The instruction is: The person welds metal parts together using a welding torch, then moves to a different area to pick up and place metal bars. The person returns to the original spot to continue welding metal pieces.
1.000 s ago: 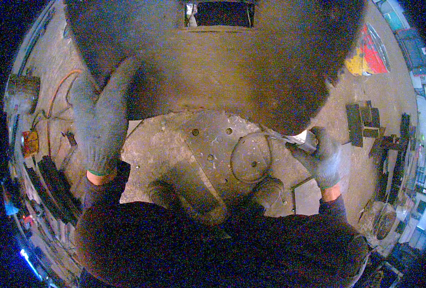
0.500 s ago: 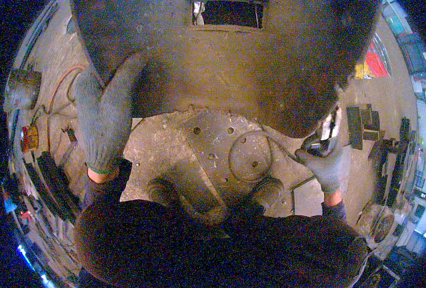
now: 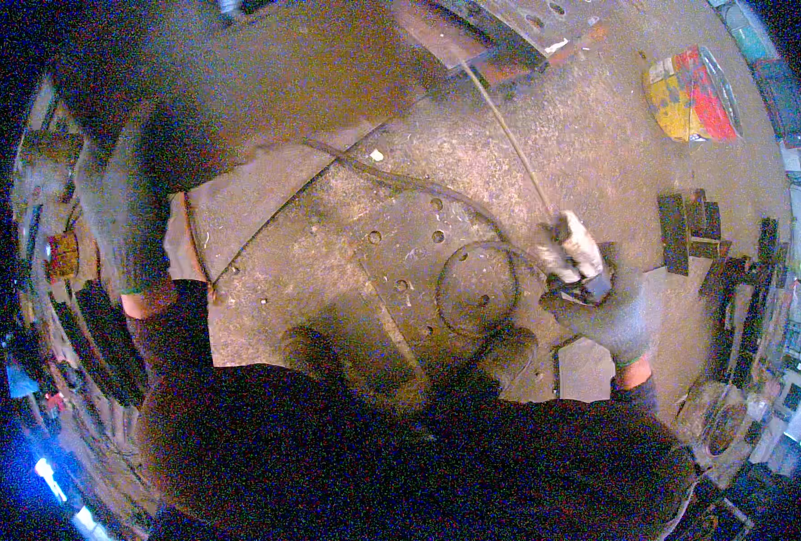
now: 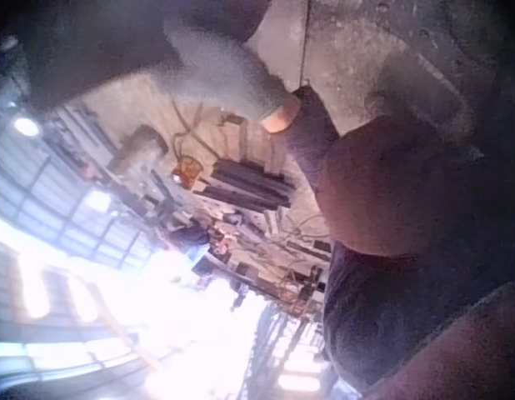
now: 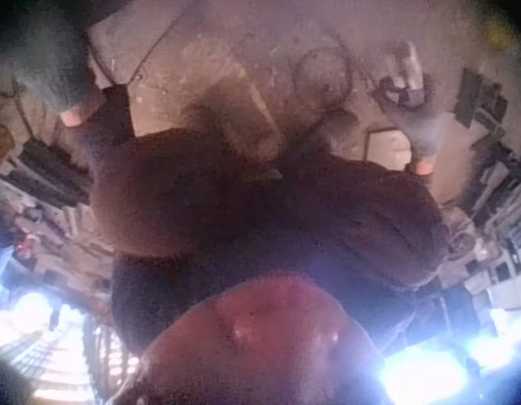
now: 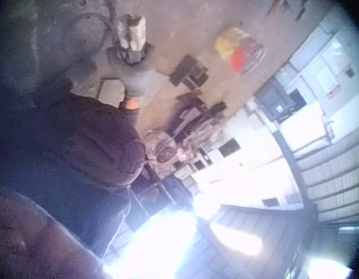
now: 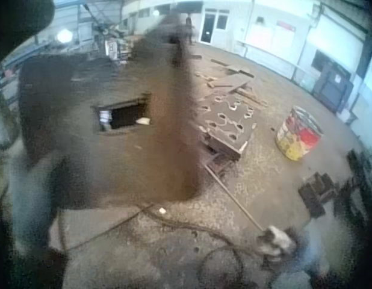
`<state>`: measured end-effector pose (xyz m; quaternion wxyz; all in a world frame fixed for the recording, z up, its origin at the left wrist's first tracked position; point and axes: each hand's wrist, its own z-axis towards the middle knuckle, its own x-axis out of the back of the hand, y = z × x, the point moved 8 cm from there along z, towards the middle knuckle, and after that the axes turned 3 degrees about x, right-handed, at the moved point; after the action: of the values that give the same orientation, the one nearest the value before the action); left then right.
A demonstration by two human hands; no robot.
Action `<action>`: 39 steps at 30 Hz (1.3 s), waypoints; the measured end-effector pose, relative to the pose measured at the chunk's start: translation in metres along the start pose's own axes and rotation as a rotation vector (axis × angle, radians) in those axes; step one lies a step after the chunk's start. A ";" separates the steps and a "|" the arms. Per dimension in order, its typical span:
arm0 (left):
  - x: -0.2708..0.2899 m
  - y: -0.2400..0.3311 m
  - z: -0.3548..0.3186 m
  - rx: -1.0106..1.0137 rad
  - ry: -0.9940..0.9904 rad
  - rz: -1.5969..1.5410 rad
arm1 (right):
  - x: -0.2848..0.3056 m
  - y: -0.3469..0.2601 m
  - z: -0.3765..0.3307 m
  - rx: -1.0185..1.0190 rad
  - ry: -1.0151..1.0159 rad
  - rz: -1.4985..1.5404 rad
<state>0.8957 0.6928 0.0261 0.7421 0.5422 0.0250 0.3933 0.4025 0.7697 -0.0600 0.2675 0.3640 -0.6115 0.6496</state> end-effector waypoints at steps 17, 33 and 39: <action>-0.008 -0.023 -0.049 0.233 -0.144 0.058 | -0.033 -0.051 0.112 -0.241 -0.375 0.269; -0.011 -0.013 -0.051 0.155 -0.188 -0.042 | -0.066 -0.049 0.104 0.062 -0.369 -0.094; -0.009 -0.010 -0.051 0.106 -0.180 0.041 | -0.062 -0.045 0.105 0.099 -0.319 0.010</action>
<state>0.8720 0.7266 -0.0066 0.7032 0.6144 -0.0321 0.3562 0.4904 0.6763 -0.0837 0.1456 0.4724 -0.6152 0.6142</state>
